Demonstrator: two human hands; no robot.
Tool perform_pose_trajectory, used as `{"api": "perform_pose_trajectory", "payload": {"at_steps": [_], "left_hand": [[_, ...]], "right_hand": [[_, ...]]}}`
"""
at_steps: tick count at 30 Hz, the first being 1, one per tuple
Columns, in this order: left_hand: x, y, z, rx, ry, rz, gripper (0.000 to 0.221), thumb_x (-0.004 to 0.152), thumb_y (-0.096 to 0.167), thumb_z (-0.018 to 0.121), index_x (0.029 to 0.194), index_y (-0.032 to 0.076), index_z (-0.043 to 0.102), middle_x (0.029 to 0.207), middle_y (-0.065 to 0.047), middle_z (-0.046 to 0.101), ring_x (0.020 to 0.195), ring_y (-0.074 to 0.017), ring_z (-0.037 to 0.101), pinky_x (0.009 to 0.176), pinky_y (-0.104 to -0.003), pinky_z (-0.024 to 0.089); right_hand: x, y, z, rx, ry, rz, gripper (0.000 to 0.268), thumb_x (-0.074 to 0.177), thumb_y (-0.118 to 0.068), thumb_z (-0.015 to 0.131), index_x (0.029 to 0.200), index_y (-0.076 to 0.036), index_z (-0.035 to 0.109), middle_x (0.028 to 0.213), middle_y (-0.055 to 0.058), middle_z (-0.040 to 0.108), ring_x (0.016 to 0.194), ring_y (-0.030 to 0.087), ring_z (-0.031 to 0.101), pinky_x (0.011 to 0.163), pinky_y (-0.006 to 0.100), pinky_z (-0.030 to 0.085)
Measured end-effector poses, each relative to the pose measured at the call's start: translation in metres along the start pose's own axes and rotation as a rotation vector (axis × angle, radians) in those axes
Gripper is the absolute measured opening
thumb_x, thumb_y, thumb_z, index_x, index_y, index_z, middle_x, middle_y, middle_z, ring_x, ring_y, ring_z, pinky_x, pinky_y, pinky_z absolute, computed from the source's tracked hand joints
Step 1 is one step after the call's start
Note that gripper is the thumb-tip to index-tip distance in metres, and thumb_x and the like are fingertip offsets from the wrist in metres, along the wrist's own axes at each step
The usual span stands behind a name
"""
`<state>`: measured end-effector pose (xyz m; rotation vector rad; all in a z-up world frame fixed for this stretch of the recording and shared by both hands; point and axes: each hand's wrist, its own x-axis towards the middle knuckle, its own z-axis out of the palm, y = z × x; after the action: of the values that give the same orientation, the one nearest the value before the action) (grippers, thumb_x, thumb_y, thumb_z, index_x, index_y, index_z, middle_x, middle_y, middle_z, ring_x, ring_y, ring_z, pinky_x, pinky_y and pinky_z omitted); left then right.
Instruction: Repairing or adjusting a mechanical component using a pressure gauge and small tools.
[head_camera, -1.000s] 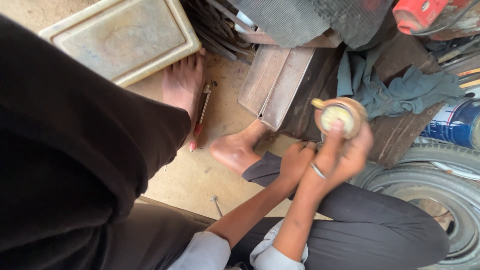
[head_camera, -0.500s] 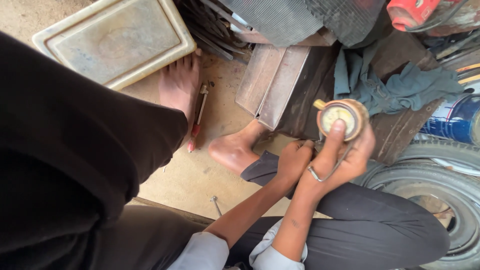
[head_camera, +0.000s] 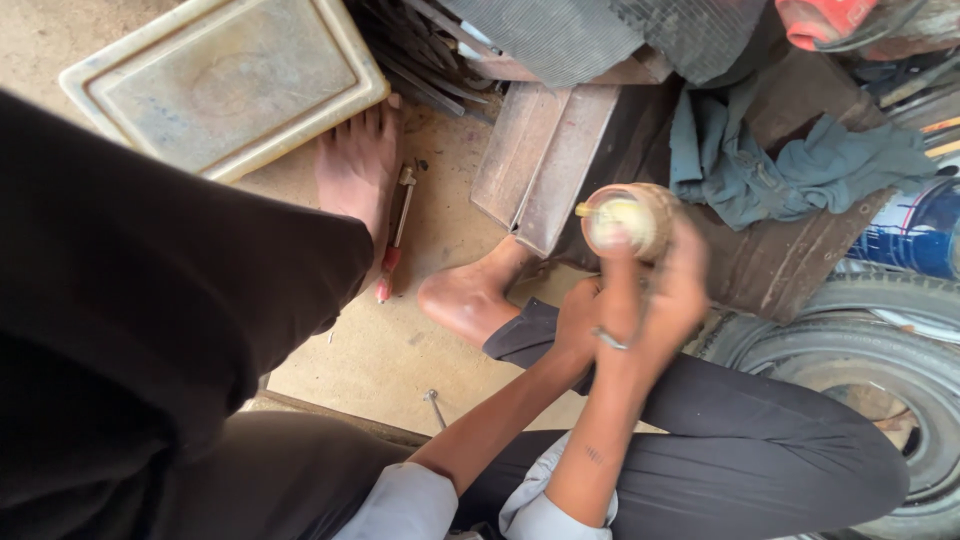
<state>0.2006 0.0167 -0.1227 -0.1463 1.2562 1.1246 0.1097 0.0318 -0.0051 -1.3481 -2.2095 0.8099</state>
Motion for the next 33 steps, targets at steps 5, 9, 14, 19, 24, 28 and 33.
{"api": "perform_pose_trajectory", "payload": {"at_steps": [5,9,14,19,24,28,33], "left_hand": [[-0.001,0.001,-0.003,0.003,-0.025,0.033,0.045,0.087,0.037,0.058,0.088,-0.007,0.070,0.085,-0.027,0.073,0.082,-0.0368,0.073,0.075,-0.048,0.053],[-0.023,0.050,-0.022,-0.112,-0.123,-0.121,0.049,0.092,0.037,0.055,0.072,-0.005,0.071,0.064,-0.017,0.069,0.055,-0.0251,0.065,0.056,-0.037,0.051],[-0.023,0.057,-0.015,-0.385,-0.329,-0.062,0.048,0.100,0.037,0.051,0.068,0.004,0.062,0.059,-0.004,0.062,0.051,-0.0131,0.060,0.048,-0.028,0.045],[-0.022,0.077,-0.020,-0.489,-0.455,0.088,0.042,0.105,0.032,0.045,0.081,0.006,0.067,0.064,-0.002,0.063,0.051,-0.0105,0.056,0.046,-0.026,0.041],[-0.024,0.095,-0.030,-0.609,-0.481,0.321,0.032,0.101,0.024,0.047,0.104,0.004,0.072,0.084,-0.003,0.073,0.070,-0.0077,0.061,0.059,-0.024,0.047],[-0.037,0.115,-0.035,-0.633,-0.469,0.207,0.034,0.103,0.033,0.055,0.098,0.004,0.073,0.079,-0.003,0.074,0.067,-0.0074,0.061,0.058,-0.023,0.046],[-0.033,0.114,-0.030,-0.629,-0.283,0.386,0.018,0.094,0.019,0.072,0.089,0.002,0.074,0.073,0.002,0.067,0.064,-0.0034,0.056,0.058,-0.021,0.041]], "right_hand": [[-0.001,0.008,-0.004,0.184,0.078,0.140,0.038,0.100,-0.011,0.073,0.131,0.008,0.063,0.121,0.012,0.069,0.110,0.016,0.067,0.099,0.029,0.054],[0.002,0.016,-0.033,0.497,0.221,0.238,0.027,0.103,-0.016,0.072,0.115,0.007,0.064,0.111,0.014,0.068,0.102,0.021,0.070,0.096,0.038,0.064],[0.005,0.014,-0.055,0.486,0.373,0.253,0.034,0.103,-0.025,0.067,0.117,0.006,0.065,0.108,0.017,0.071,0.095,0.023,0.070,0.081,0.031,0.056],[0.003,0.017,-0.060,0.486,0.429,0.188,0.035,0.104,-0.026,0.066,0.117,0.007,0.065,0.106,0.016,0.069,0.094,0.022,0.067,0.081,0.031,0.053],[0.002,0.017,-0.063,0.522,0.407,0.174,0.033,0.103,-0.024,0.066,0.115,0.007,0.064,0.107,0.016,0.068,0.097,0.023,0.067,0.082,0.033,0.053],[0.002,0.014,-0.063,0.558,0.385,0.151,0.031,0.102,-0.022,0.066,0.113,0.006,0.064,0.107,0.016,0.068,0.098,0.025,0.068,0.087,0.035,0.056],[0.000,0.010,-0.065,0.488,0.416,0.171,0.032,0.101,-0.025,0.067,0.112,0.005,0.065,0.105,0.015,0.068,0.097,0.023,0.068,0.083,0.034,0.053]]}}
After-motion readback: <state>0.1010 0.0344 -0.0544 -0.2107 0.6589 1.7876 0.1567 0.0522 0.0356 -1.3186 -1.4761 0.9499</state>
